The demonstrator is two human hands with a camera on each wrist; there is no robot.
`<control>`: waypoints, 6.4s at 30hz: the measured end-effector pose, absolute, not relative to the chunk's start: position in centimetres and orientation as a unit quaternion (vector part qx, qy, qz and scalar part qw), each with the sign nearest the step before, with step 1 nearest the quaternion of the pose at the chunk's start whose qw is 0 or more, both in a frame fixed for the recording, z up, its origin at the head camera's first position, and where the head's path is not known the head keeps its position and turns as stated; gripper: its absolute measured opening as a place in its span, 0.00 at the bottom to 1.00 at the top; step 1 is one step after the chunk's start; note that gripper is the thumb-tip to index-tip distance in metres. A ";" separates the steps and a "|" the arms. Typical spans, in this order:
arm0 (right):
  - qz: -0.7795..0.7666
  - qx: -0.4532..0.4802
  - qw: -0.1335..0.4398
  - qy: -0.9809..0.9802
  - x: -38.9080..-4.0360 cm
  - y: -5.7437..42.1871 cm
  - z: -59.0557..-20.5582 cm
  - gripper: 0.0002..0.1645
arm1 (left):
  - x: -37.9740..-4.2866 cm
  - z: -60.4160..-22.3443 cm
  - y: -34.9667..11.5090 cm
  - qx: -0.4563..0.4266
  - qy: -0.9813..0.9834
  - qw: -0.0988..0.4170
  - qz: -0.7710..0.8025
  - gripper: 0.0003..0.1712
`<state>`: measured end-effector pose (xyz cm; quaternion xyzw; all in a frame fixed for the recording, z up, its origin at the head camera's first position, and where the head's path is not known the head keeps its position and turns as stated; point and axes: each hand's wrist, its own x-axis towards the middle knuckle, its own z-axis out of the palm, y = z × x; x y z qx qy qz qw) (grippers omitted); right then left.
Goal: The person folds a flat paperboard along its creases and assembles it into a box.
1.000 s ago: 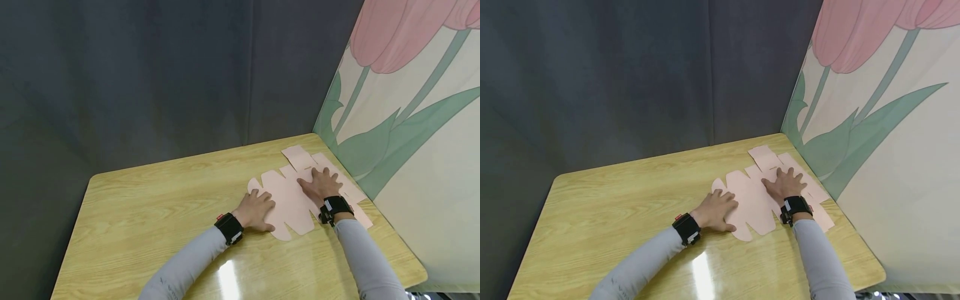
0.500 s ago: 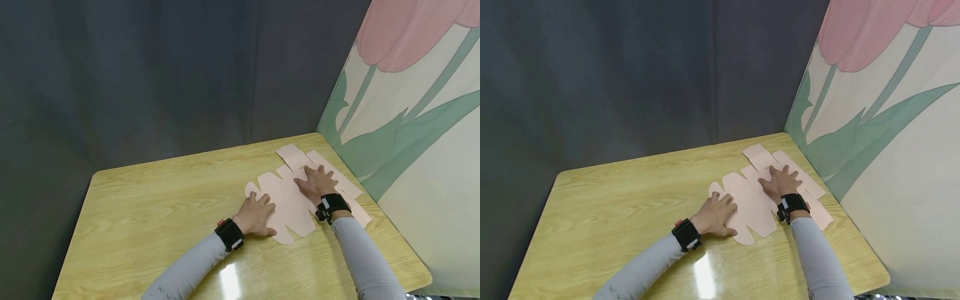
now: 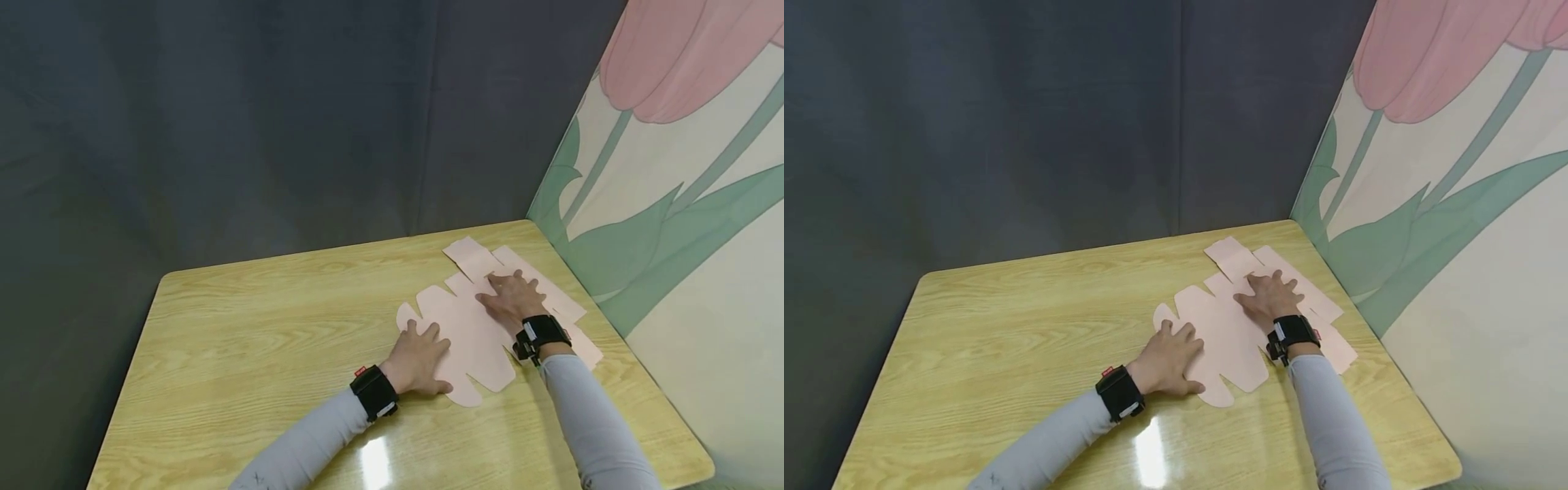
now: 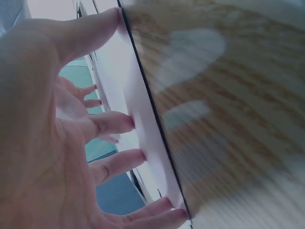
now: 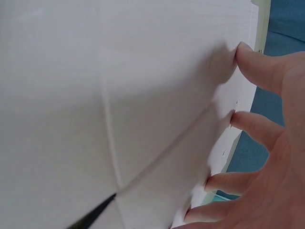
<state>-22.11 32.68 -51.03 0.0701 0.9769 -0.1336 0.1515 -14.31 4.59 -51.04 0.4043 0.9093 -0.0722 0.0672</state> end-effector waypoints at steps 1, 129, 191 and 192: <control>-0.134 0.069 0.153 0.977 -22.1 32.6 -51.0 0.50 | -14.3 -51.0 4.5 0.399 0.912 0.073 -0.066 0.43; -0.104 -0.141 0.112 0.978 -23.8 16.0 -52.7 0.52 | -13.9 -50.2 -2.8 0.272 0.949 0.158 -0.016 0.68; -0.190 -0.181 0.028 0.965 -30.2 15.2 -51.9 0.38 | -11.1 -50.5 -1.6 0.260 0.955 0.142 0.011 0.62; -0.192 -0.179 0.026 0.965 -30.2 15.2 -51.8 0.38 | -11.1 -50.4 -1.6 0.259 0.955 0.143 0.011 0.63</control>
